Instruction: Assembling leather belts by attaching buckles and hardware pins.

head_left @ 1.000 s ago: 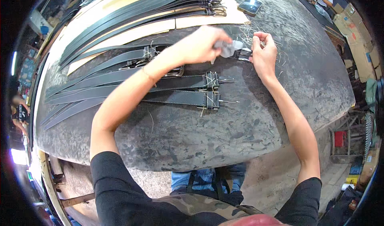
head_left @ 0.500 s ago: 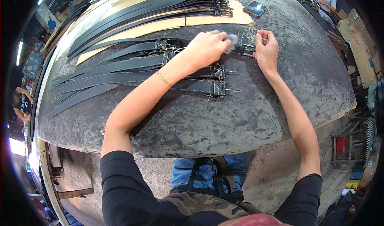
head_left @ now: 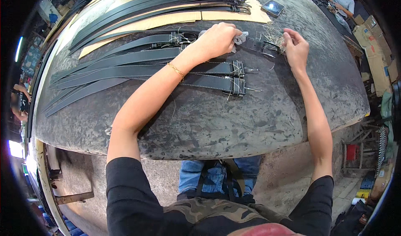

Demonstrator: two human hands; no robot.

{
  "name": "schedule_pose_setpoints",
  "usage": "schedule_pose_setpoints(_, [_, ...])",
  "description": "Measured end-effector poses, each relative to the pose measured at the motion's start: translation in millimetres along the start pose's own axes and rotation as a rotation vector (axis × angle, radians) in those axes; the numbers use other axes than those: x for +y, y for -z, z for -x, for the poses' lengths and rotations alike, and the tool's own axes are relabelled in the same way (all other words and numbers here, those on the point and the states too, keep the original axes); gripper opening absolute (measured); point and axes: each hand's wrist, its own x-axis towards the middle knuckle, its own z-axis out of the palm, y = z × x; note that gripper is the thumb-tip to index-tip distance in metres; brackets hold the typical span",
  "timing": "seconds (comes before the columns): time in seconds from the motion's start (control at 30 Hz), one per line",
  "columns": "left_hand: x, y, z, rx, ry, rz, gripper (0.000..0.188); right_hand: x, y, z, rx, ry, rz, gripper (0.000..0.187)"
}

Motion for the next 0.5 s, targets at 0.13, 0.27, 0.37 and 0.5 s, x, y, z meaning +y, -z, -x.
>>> schedule_pose_setpoints(0.13, [-11.8,-1.0,0.9,0.030,0.028,0.037,0.033,-18.1,-0.2,5.5,-0.007,0.018,-0.191,0.019])
schedule_pose_setpoints(0.27, [-11.4,-0.2,0.1,0.027,0.032,0.038,0.036,-34.3,-12.8,20.4,-0.071,0.098,-0.216,0.018])
schedule_pose_setpoints(0.37, [-8.2,2.3,-2.1,0.044,0.034,0.094,0.036,-42.6,-18.9,27.3,-0.166,0.275,-0.151,0.012])
schedule_pose_setpoints(0.5, [-8.6,3.7,-1.3,0.058,0.025,0.123,0.035,-41.8,-23.5,25.5,-0.234,0.500,0.015,0.013])
